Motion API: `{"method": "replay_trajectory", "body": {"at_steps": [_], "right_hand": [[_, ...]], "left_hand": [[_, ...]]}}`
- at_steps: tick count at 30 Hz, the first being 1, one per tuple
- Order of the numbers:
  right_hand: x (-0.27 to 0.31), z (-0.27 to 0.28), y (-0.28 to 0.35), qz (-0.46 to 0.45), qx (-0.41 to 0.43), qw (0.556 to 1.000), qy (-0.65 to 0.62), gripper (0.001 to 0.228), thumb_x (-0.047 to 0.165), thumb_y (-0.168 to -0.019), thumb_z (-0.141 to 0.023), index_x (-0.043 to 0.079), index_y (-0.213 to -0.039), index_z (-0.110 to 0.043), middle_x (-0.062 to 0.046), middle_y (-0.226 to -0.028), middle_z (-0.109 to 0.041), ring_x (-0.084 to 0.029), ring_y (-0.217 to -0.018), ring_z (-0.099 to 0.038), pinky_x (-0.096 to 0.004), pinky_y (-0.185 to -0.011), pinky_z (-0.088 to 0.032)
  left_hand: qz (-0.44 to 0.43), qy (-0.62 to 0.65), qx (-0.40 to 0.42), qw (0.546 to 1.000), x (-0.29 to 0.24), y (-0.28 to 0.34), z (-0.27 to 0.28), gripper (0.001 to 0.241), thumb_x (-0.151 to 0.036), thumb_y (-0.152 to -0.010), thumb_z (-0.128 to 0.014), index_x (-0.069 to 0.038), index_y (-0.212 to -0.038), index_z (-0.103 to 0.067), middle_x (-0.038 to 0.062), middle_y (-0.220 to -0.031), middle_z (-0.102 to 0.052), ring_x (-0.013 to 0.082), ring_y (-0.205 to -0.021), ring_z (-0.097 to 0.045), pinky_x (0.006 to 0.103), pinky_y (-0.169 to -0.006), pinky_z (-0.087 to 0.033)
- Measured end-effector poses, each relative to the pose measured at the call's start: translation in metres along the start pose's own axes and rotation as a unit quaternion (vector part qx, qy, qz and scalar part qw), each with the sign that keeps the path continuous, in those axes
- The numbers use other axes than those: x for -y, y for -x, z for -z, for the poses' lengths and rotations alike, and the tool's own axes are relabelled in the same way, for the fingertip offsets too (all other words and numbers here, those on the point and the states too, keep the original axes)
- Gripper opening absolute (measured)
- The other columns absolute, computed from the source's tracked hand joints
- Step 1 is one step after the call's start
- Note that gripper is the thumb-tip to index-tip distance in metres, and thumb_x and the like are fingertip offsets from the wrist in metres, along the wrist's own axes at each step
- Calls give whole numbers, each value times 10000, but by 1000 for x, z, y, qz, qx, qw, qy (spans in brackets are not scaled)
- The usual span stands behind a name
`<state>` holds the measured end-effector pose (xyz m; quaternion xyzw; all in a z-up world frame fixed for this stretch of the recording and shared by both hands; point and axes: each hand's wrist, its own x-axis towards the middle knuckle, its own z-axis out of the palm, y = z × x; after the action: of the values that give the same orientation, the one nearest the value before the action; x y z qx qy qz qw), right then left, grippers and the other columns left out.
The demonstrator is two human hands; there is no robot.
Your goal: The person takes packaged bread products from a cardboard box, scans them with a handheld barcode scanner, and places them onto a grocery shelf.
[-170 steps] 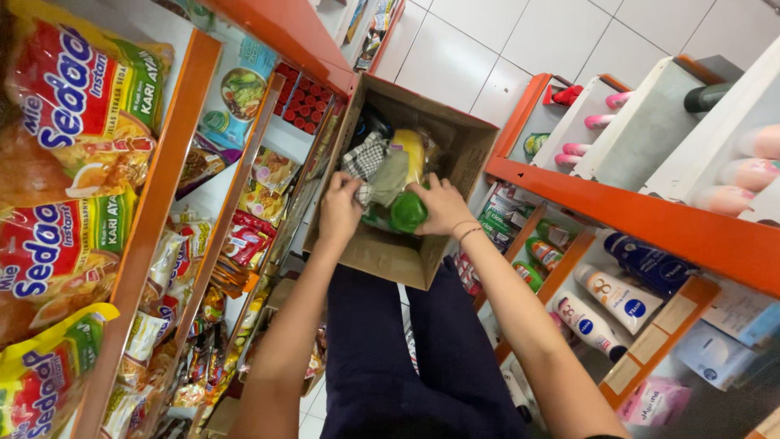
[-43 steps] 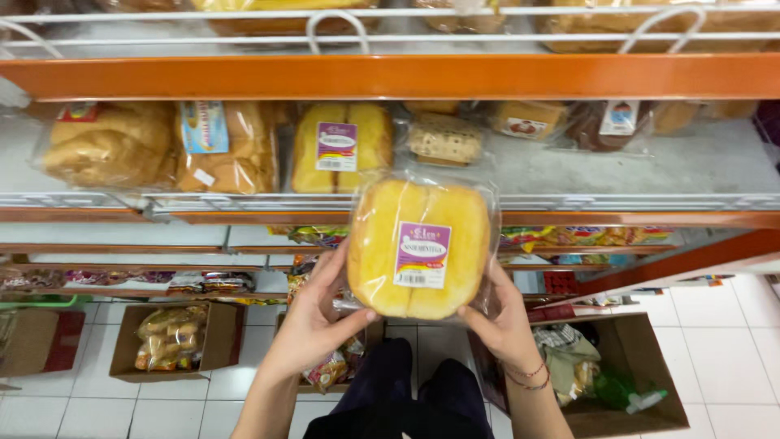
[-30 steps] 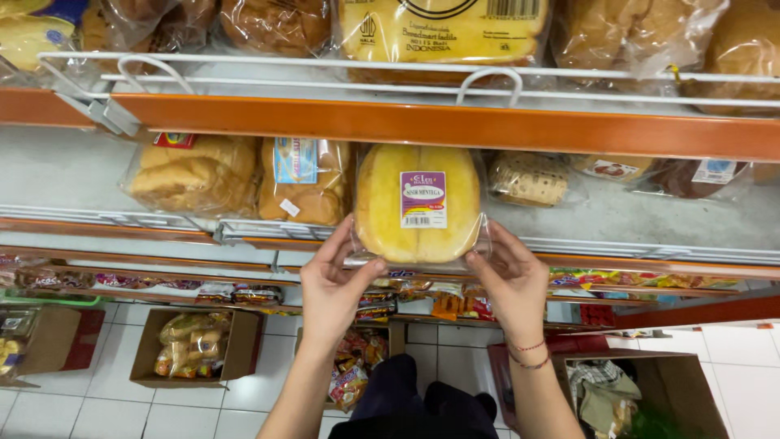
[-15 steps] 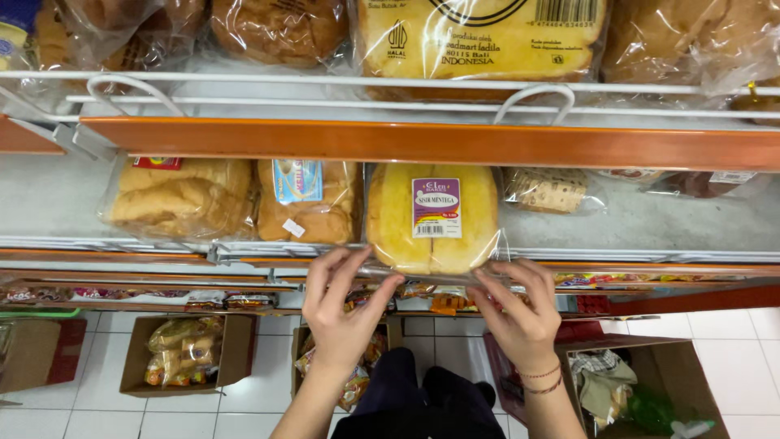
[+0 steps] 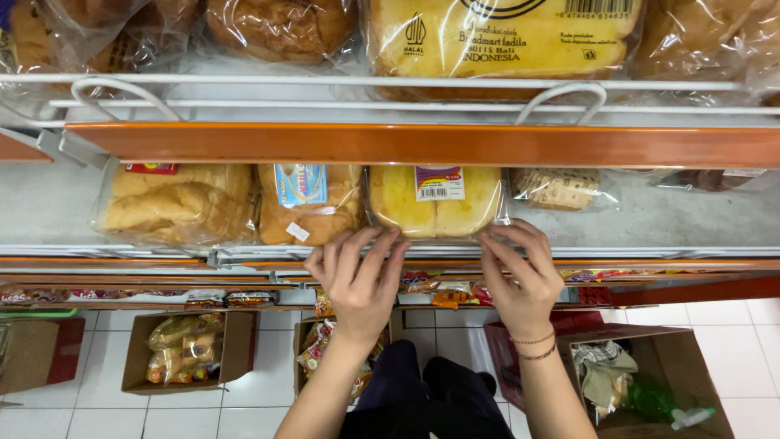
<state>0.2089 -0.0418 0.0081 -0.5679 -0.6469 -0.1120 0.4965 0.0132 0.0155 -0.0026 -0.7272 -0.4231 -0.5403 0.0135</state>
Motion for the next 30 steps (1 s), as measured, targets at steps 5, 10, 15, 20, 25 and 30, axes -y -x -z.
{"method": "replay_trajectory", "body": {"at_steps": [5, 10, 15, 20, 25, 30], "right_hand": [[-3, 0, 3, -16, 9, 1000, 2, 244, -112, -823, -734, 10, -1034, -746, -110, -1092, -695, -311, -1091, -668, -395, -952, -554], [-4, 0, 7, -10, 14, 1000, -2, 243, -104, -815, -716, 1, -1033, -734, -118, -1100, -682, -323, -1103, -667, -409, -964, -550], [-1, 2, 7, -20, 31, 999, 11, 245, -30, -799, -739, 1, -1043, -735, -131, -1132, -692, -367, -1194, -644, -444, -1026, -528], [-9, 14, 15, -39, 1, 999, -36, 222, 21, -804, -739, 23, -1026, -726, -135, -1139, -676, -377, -1247, -637, -457, -1069, -523], [-24, 46, 40, -79, -55, 990, -108, 228, 59, -844, -720, 1, -1064, -711, -144, -1170, -637, -321, -1219, -646, -408, -1065, -543], [-54, 87, 75, -165, -93, 973, -134, 232, 66, -892, -677, -38, -1099, -699, -144, -1211, -626, -259, -1153, -638, -346, -1043, -525]], "left_hand": [[-11, -5, 0, 1000, 0, 1, -1, 260, -166, -850, -882, -136, -1069, -745, -15, -1082, -666, 209, -1048, -600, 403, -983, -305], [-28, -13, 2, 1000, 6, 7, -3, 261, -137, -857, -868, -138, -1090, -752, -23, -1102, -670, 197, -1066, -600, 400, -995, -295], [-18, -26, 7, 999, 6, 16, -8, 274, -125, -839, -856, -137, -1098, -767, -10, -1137, -666, 220, -1108, -595, 404, -1005, -295], [-18, 49, -9, 999, -11, 32, -10, 270, -141, -820, -850, -129, -1075, -760, 90, -1148, -606, 279, -1100, -565, 417, -995, -353], [-41, 196, 30, 979, -46, 44, -34, 286, -87, -773, -852, -100, -1038, -744, 89, -1121, -614, 261, -1040, -616, 413, -936, -451], [5, 368, 140, 919, -94, 52, -72, 334, -34, -768, -870, -49, -1076, -743, 133, -1159, -627, 285, -1060, -654, 372, -885, -561]]}}
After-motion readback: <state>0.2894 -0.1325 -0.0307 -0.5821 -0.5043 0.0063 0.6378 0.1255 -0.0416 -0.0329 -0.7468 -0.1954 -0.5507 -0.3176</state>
